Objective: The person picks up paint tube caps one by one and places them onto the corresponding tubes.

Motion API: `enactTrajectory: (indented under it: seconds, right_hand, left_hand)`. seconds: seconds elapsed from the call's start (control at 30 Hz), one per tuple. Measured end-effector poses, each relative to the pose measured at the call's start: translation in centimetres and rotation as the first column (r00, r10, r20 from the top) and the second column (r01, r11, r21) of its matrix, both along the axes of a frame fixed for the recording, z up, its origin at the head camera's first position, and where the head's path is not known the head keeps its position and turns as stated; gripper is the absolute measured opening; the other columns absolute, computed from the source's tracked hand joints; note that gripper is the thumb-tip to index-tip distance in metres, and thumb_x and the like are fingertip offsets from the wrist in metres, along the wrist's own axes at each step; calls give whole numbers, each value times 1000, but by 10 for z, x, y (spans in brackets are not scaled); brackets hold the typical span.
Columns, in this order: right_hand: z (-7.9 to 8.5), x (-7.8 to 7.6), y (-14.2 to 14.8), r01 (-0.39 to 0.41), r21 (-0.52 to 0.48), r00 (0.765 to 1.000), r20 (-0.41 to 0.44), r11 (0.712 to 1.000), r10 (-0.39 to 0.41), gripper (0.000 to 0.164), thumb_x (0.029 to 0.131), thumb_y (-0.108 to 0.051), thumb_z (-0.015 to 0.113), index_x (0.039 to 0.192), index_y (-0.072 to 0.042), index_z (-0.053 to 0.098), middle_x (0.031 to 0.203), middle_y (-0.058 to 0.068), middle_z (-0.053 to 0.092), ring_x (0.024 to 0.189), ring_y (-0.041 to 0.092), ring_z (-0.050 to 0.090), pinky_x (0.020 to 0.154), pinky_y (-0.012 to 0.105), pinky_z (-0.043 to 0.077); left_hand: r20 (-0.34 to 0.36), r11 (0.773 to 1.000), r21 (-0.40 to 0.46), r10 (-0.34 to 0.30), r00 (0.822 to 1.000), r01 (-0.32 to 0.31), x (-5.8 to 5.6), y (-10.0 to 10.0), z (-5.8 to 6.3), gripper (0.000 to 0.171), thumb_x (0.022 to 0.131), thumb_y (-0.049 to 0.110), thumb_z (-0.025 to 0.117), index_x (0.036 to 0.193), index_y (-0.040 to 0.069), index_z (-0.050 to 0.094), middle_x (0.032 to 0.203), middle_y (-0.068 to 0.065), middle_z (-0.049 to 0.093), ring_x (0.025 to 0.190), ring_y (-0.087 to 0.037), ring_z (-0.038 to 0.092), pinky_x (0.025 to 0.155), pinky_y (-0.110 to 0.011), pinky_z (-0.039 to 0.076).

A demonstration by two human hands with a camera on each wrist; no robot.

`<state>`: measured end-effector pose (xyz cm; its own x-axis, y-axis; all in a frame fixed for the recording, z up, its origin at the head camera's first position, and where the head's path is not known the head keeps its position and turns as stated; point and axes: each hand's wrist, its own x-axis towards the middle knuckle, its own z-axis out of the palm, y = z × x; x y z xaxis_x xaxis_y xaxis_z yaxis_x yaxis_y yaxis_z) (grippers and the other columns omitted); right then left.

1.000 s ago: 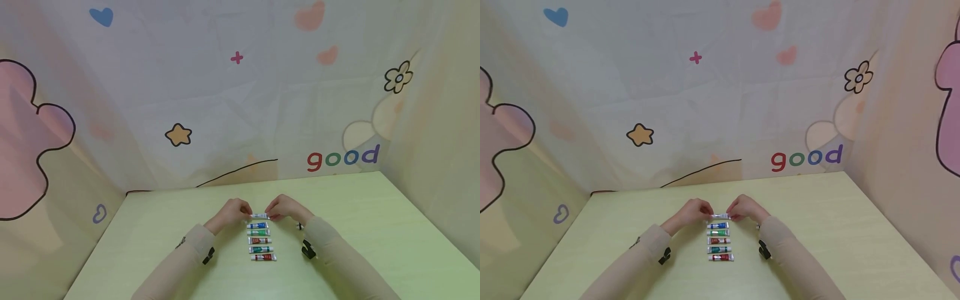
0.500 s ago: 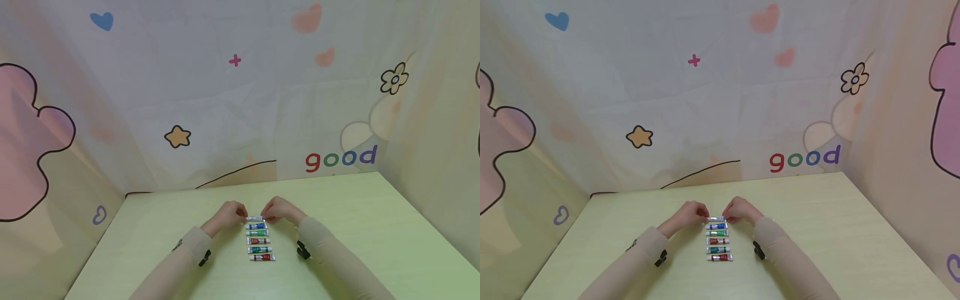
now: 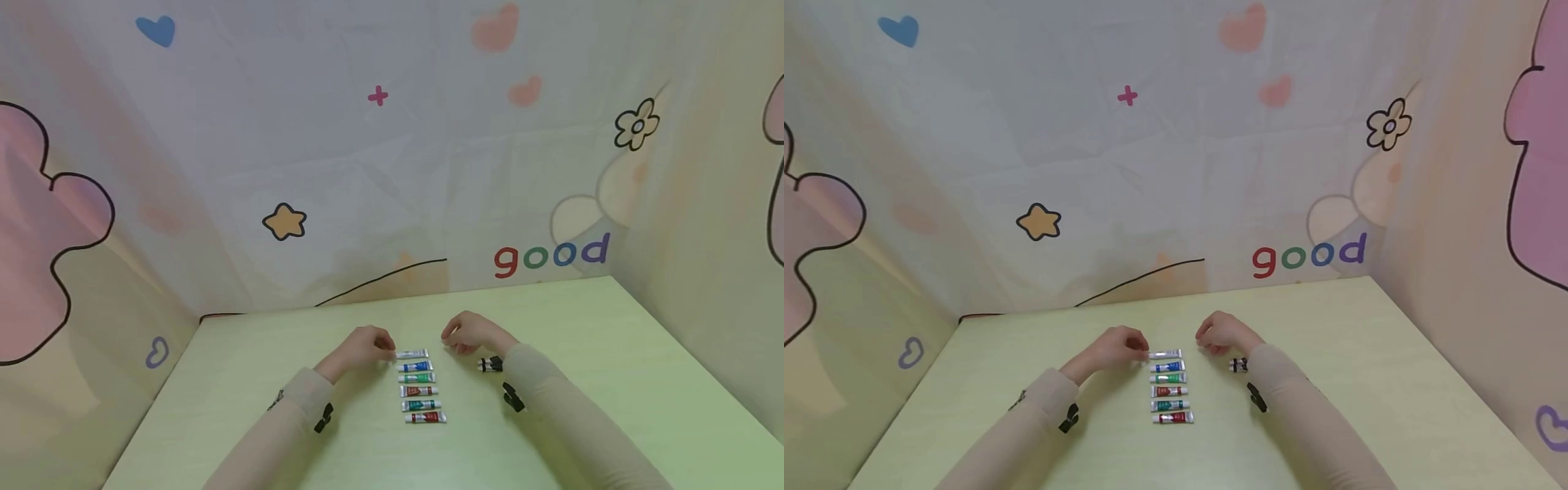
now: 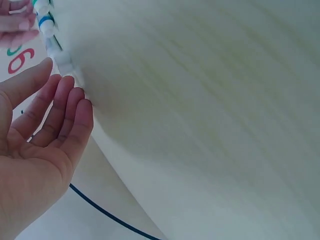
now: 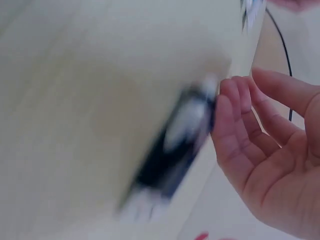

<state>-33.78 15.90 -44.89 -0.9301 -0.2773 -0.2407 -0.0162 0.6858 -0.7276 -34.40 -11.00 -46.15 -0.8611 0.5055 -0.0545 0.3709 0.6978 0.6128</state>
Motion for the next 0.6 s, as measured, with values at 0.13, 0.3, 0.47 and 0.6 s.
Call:
enactTrajectory:
  seconds: [0.13,0.3,0.47,0.6]
  right_hand:
    - [6,0,26,-7,71,1000,-10,997,7,16,96,-11,67,109,-1,70,85,9,67,68,19,59,67,32,54]
    - [9,6,52,-35,121,999,-8,992,37,18,96,-12,68,110,-1,69,85,6,63,69,18,56,64,31,51]
    - [12,13,67,-53,154,998,-25,987,57,22,94,-12,70,111,2,68,100,12,67,83,23,58,75,38,52]
    - [10,16,75,-62,175,996,-45,983,71,24,92,-14,73,111,-1,69,109,14,67,98,30,60,93,52,49]
  left_hand:
    - [-3,1000,0,17,1000,-17,-1,-9,0,9,94,14,72,98,6,72,92,0,68,84,-14,59,82,-35,51]
    - [-24,999,-1,37,999,-37,0,-22,1,8,95,13,71,99,6,72,93,0,69,85,-14,60,83,-36,51]
    - [-19,999,6,49,999,-49,5,-33,5,7,94,12,71,97,6,72,90,0,69,82,-14,60,77,-33,51]
    - [-7,999,19,34,999,-33,9,-36,4,6,92,10,73,95,5,72,86,1,67,76,-13,58,71,-30,49]
